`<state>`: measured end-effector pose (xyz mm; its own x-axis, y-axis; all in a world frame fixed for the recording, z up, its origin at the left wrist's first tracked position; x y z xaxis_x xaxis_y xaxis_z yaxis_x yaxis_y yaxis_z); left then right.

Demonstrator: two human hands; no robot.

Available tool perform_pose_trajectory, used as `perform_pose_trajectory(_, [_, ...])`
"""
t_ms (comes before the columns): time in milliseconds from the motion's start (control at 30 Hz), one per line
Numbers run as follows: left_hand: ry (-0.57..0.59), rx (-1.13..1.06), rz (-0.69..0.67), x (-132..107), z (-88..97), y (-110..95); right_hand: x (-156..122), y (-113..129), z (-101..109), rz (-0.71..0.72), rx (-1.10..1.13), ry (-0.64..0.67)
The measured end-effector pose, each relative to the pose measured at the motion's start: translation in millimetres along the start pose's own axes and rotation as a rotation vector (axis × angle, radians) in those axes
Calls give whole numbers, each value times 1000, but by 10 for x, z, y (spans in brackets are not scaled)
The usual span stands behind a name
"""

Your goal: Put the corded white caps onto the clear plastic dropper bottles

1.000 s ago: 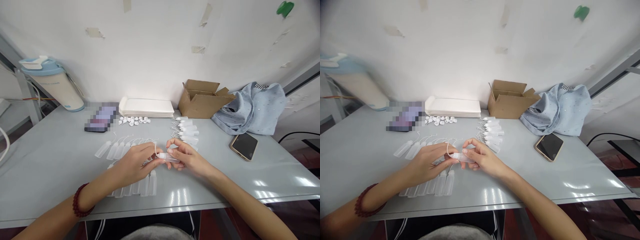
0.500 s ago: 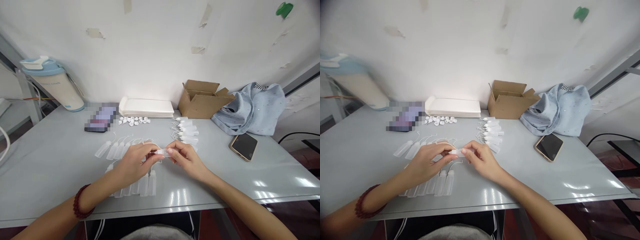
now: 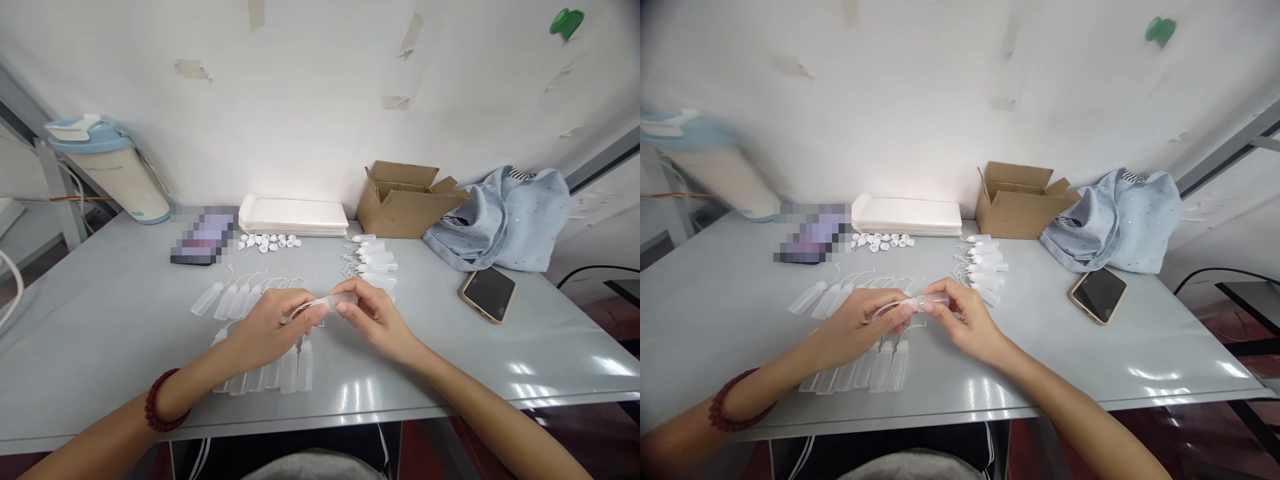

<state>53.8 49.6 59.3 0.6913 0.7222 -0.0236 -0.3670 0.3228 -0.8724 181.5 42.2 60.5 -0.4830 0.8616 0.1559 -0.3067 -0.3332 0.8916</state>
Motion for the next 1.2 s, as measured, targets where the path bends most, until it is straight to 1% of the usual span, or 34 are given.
perform_pose_trajectory(100, [36,-74,23,8,-27,15,-13,47,-7,65,-87,-2])
perform_pose_trajectory(167, [48,-31,-8,15,-43,-10,-26,65,-9,82,-133,-12])
perform_pose_trajectory(233, [38,73,-83,14,-52,-66,-32,67,-10,71,-148,-17])
perform_pose_trajectory(333, [-16,229,-214,-14,-69,-132,-20,31,-14,-2,-126,-5])
perform_pose_trajectory(467, [-135,450,-357,-80,-105,-150,-8,-87,-15,-154,-40,2])
perform_pose_trajectory(567, [-192,599,-397,-108,-140,-148,-7,-177,-41,-233,92,25])
perform_pose_trajectory(633, [-176,573,-366,-93,-132,-143,-9,-221,-69,-275,186,55])
perform_pose_trajectory(733, [-67,365,-219,-34,-90,-117,-14,-221,-99,-297,266,103])
perform_pose_trajectory(800, [29,193,-94,-6,-79,-88,-13,-169,-89,-257,260,109])
perform_pose_trajectory(867, [77,57,-3,-2,-63,-73,-11,-105,-65,-190,224,96])
perform_pose_trajectory(967, [113,-9,71,-4,-67,-43,-9,-49,-39,-109,154,68])
perform_pose_trajectory(1033, [129,-4,80,-3,-89,-25,-5,-42,-37,-82,109,58])
perform_pose_trajectory(1100, [118,12,53,0,-97,-25,-3,-34,-40,-61,76,54])
perform_pose_trajectory(1200, [74,108,-62,-7,-91,-83,-10,-21,-39,-49,42,46])
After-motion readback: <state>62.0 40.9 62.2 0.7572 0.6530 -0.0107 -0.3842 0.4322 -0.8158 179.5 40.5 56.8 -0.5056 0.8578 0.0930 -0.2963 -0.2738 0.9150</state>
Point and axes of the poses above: each hand's wrist, its own x-axis towards the middle knuckle, its own z-axis out of the back of the hand, y = z × x, the point moved 8 cm from there along x, towards the middle knuckle, and after that the axes turned 10 degrees about y, right-handed, at the moved point
